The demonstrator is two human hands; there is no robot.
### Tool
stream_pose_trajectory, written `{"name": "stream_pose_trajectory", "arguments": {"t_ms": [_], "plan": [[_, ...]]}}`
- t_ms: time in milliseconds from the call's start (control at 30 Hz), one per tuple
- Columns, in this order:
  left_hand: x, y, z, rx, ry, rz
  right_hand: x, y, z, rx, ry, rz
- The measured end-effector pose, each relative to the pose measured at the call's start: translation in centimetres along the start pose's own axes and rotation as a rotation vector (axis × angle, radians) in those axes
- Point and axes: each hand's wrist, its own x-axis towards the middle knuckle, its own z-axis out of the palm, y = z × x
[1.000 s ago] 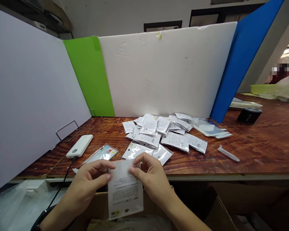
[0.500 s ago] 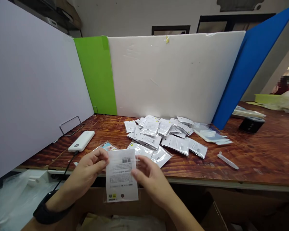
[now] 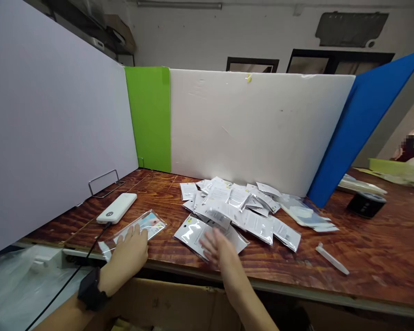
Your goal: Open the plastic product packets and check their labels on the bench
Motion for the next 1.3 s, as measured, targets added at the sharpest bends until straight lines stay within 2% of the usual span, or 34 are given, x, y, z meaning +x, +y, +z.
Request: {"name": "stream_pose_trajectory", "arguments": {"t_ms": [67,167,300,367,467,567,667,733,833,933,1067,1133,1200,1233,1267,1300], "plan": [[0.2,0.1,0.2,0.108,-0.019,-0.007,-0.3,0.5,-0.1,-0.264,-0.131,0.048],[0.6,0.5,0.1,0.221,-0.043,0.02,-1.4,0.9,-0.1,-0.58,-0.3,-0.042],[0.7,1.1,-0.1,0.343,-0.032,0.051,-2.0,0.5,0.0,-0.761,-0.337,-0.167],[0.6,1.4,-0.1,0.394,-0.02,0.076,-1.8,0.2,-0.1,-0.864,-0.285,-0.248],[0.4,1.7,-0.4,0.445,0.015,0.145,-1.2,-0.2,-0.9,-1.03,-0.055,-0.405],[0.1,1.8,-0.8,0.474,0.08,0.243,-0.7,-0.4,-2.3,-1.098,0.149,-0.481],[-0.2,1.8,-1.1,0.492,0.152,0.339,-0.8,-0.3,-3.6,-1.13,0.249,-0.505],[-0.5,1.8,-1.2,0.501,0.196,0.405,-1.1,-0.2,-3.8,-1.15,0.268,-0.511],[-0.9,2.2,-1.4,0.503,0.248,0.529,-1.7,-0.7,-3.0,-1.218,0.203,-0.601],[-1.3,3.2,-1.6,0.483,0.307,0.664,-2.3,-1.9,-0.9,-1.342,0.039,-0.811],[-2.5,3.9,-2.0,0.274,0.555,0.905,-2.4,-3.3,2.4,-1.447,-0.165,-1.081],[-3.2,3.6,-2.4,0.116,0.689,0.879,-2.4,-3.5,3.5,-1.41,-0.202,-1.181],[-3.8,2.9,-3.0,-0.063,0.832,0.709,-2.6,-3.3,4.1,-1.215,-0.177,-1.174],[-4.0,2.5,-3.4,-0.184,0.885,0.595,-2.9,-3.2,4.1,-1.062,-0.158,-1.108],[-4.1,2.2,-3.7,-0.329,0.881,0.489,-3.2,-3.0,4.1,-0.889,-0.144,-1.009],[-4.0,2.0,-4.1,-0.505,0.81,0.4,-3.5,-2.8,4.1,-0.723,-0.14,-0.893]]}}
